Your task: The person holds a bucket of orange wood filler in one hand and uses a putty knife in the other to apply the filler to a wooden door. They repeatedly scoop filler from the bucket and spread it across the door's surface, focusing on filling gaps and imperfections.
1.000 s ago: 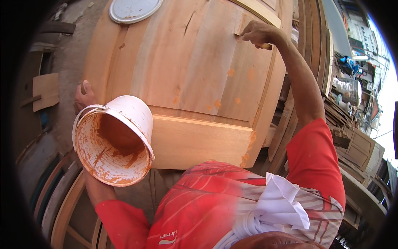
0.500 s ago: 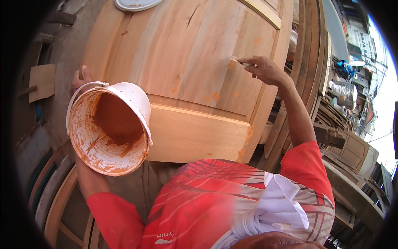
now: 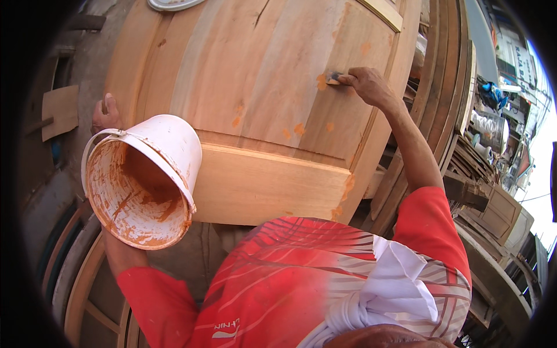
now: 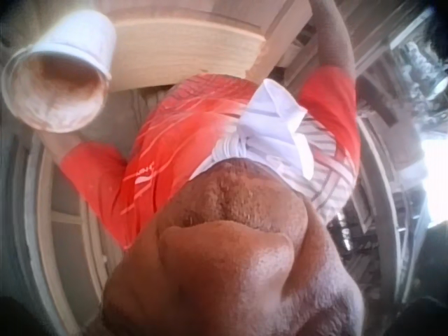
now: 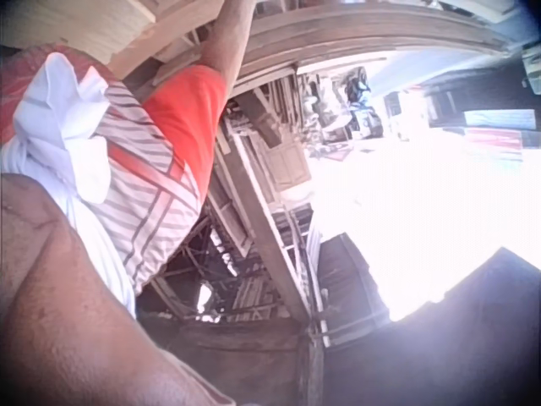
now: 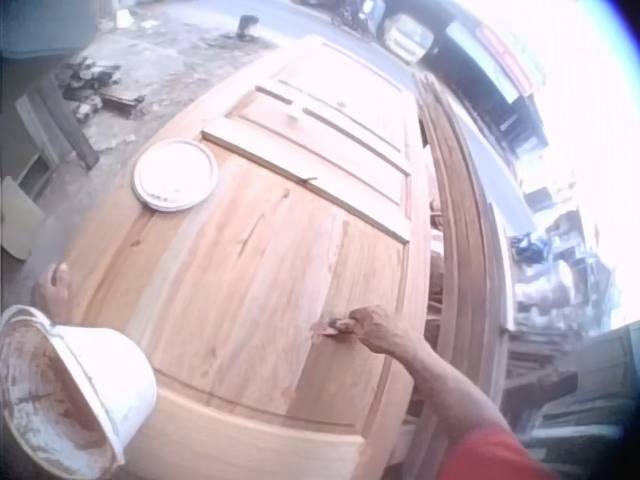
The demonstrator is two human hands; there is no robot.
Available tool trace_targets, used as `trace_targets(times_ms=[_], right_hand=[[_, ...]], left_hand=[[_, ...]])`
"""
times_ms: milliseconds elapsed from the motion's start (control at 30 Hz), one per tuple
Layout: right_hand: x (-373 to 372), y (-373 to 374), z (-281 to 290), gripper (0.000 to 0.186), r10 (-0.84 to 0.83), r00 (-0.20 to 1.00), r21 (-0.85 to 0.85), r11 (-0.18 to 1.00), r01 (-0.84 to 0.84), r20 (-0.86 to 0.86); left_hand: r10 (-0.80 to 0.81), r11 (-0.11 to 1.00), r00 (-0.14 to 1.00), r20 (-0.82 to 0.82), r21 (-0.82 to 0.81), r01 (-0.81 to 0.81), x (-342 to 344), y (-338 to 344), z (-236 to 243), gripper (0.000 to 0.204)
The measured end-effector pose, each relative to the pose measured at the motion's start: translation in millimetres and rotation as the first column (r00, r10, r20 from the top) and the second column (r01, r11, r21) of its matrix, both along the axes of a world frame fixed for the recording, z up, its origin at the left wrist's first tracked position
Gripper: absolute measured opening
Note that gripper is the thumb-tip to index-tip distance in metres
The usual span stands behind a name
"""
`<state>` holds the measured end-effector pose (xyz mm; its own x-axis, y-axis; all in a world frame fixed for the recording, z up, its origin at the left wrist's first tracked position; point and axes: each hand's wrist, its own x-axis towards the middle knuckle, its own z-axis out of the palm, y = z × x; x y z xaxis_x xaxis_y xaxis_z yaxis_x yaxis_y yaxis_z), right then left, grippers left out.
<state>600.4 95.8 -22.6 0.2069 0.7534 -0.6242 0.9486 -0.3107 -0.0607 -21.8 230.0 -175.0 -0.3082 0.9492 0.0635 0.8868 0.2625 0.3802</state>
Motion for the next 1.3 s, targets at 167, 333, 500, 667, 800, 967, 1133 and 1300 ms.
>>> trace_targets(times_ms=[167, 333, 500, 667, 800, 967, 1133, 1300], right_hand=[[-8.6, -1.1, -4.6, 0.059, 0.015, 0.998, 0.202, 0.979, -0.003, -0.057], [3.3, -0.4, -2.9, 0.062, -0.039, 0.999, 0.100, 0.994, 0.037, 0.021], [4.3, 4.8, -12.2, 0.064, -0.079, 0.993, 0.215, 0.972, 0.095, -0.083], [7.3, 8.2, -2.3, 0.067, -0.005, 0.999, 0.251, 0.968, -0.007, 0.048], [-18.5, 6.4, 7.7, 0.067, 0.019, 0.999, 0.209, 0.978, -0.024, 0.026], [11.9, -1.8, -4.8, 0.066, -0.020, 0.997, 0.298, 0.954, -0.002, 0.073], [-28.6, -3.7, 12.4, 0.067, 0.023, 0.998, 0.220, 0.975, -0.034, 0.052], [-2.4, -5.5, 13.5, 0.068, 0.015, 0.987, 0.184, 0.982, -0.045, 0.159]], left_hand=[[-0.020, 1.000, 0.998, 0.067, -0.021, 0.021, 14.9, -4.7, 23.2, 0.052], [-0.004, 0.999, 0.999, -0.045, -0.034, 0.002, 19.4, -13.0, 28.3, 0.053], [-0.020, 0.998, 0.999, -0.034, -0.059, 0.018, 18.6, -9.7, 31.8, 0.054], [0.014, 0.998, 0.999, -0.053, -0.060, -0.017, 24.8, -11.8, 34.3, 0.054], [0.012, 0.997, 0.999, -0.037, -0.082, -0.015, 19.7, -11.9, 33.4, 0.053], [-0.014, 1.000, 1.000, -0.027, -0.006, 0.014, 15.0, -7.7, 20.9, 0.052], [-0.004, 1.000, 1.000, -0.019, -0.002, 0.004, 7.2, -1.4, 9.6, 0.051], [-0.001, 1.000, 1.000, -0.018, 0.002, 0.001, -8.4, 1.0, -5.7, 0.052]])
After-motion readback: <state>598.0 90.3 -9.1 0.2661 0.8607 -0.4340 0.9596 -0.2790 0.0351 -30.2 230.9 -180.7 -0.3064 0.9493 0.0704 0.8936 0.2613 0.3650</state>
